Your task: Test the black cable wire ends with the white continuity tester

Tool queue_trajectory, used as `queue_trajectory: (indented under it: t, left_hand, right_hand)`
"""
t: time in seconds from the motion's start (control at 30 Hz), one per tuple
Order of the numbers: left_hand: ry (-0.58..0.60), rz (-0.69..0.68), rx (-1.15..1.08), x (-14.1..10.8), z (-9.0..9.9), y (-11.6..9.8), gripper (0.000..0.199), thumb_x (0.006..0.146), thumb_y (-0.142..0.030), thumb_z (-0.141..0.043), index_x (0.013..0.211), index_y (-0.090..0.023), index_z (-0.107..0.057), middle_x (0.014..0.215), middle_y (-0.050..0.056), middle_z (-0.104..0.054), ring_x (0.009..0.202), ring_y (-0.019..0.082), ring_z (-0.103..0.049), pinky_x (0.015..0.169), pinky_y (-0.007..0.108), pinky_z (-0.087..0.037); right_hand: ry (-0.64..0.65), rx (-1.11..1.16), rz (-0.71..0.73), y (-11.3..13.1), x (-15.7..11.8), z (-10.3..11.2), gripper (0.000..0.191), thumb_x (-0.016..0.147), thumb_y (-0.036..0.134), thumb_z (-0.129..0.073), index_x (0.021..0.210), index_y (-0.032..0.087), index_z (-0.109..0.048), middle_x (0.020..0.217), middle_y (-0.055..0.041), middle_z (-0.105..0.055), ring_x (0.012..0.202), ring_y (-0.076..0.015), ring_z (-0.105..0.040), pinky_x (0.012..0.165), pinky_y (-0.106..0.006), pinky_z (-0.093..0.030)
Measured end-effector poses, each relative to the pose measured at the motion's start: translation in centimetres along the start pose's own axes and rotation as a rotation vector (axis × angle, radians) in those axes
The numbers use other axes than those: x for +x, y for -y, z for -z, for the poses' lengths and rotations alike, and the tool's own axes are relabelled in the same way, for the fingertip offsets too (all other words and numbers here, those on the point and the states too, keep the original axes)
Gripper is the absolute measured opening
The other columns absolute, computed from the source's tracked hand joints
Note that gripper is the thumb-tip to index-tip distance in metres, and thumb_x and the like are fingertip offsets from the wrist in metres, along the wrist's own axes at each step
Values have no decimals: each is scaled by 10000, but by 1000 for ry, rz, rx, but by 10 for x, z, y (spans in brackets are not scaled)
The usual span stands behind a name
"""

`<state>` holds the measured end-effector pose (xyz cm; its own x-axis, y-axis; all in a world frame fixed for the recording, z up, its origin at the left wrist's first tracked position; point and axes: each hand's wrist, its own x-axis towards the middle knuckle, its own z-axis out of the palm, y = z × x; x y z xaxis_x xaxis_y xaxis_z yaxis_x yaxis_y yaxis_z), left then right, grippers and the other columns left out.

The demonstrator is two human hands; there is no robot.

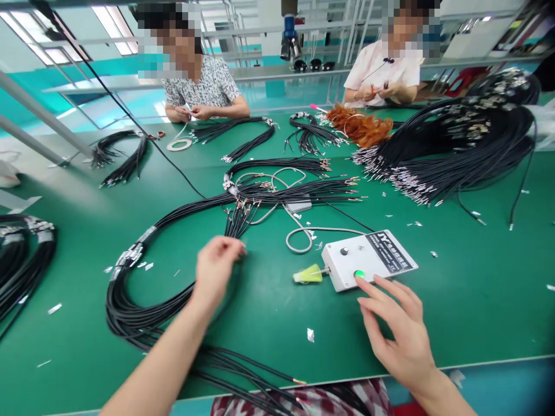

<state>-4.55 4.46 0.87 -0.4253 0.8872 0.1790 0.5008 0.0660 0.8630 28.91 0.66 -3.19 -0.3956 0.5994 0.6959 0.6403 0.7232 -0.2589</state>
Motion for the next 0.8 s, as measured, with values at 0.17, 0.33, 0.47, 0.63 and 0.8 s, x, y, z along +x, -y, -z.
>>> queue_trajectory:
  t: [0.17,0.33,0.47,0.63,0.8]
  left_hand:
    - [-92,-174,72,18,39,-23,160,906,-169,-447,1045,-142,-523,903,40,-607,853,191,-554,777,348,-441]
    - [863,-502,214,-102,8,-31,159,776,-134,-658,883,-239,-608,897,5,-656,790,187,-574,736,299,-460]
    - [982,-201,124,-137,-4,-22,150,940,-128,-450,860,-216,-543,855,13,-613,807,165,-555,766,274,-447]
    - [775,-11,-78,-120,-7,-24,165,961,-254,-447,902,-199,-591,780,9,-616,690,147,-538,652,237,-426]
    - [616,76,-183,-121,-14,-25,215,918,-299,-510,774,-180,-616,715,21,-632,664,159,-568,622,237,-450]
  right_hand:
    - [148,178,-12,17,-16,-4,305,855,-4,-550,1099,174,-593,1231,-122,-664,1199,-235,-552,972,-424,-432]
    - [238,332,-91,29,-16,-11,299,877,9,-541,1113,187,-588,1212,-96,-668,1113,-185,-597,955,-356,-455]
    - [327,597,-374,47,-5,-18,186,919,132,-547,1056,234,-621,1081,-50,-706,994,-170,-643,884,-318,-487]
    - [443,1233,-1066,73,23,-35,273,870,454,-636,910,184,-622,707,8,-641,559,-81,-556,561,-208,-431]
    - [452,1563,-1243,91,31,-51,426,700,511,-790,811,170,-561,610,56,-562,439,-33,-450,441,-169,-276]
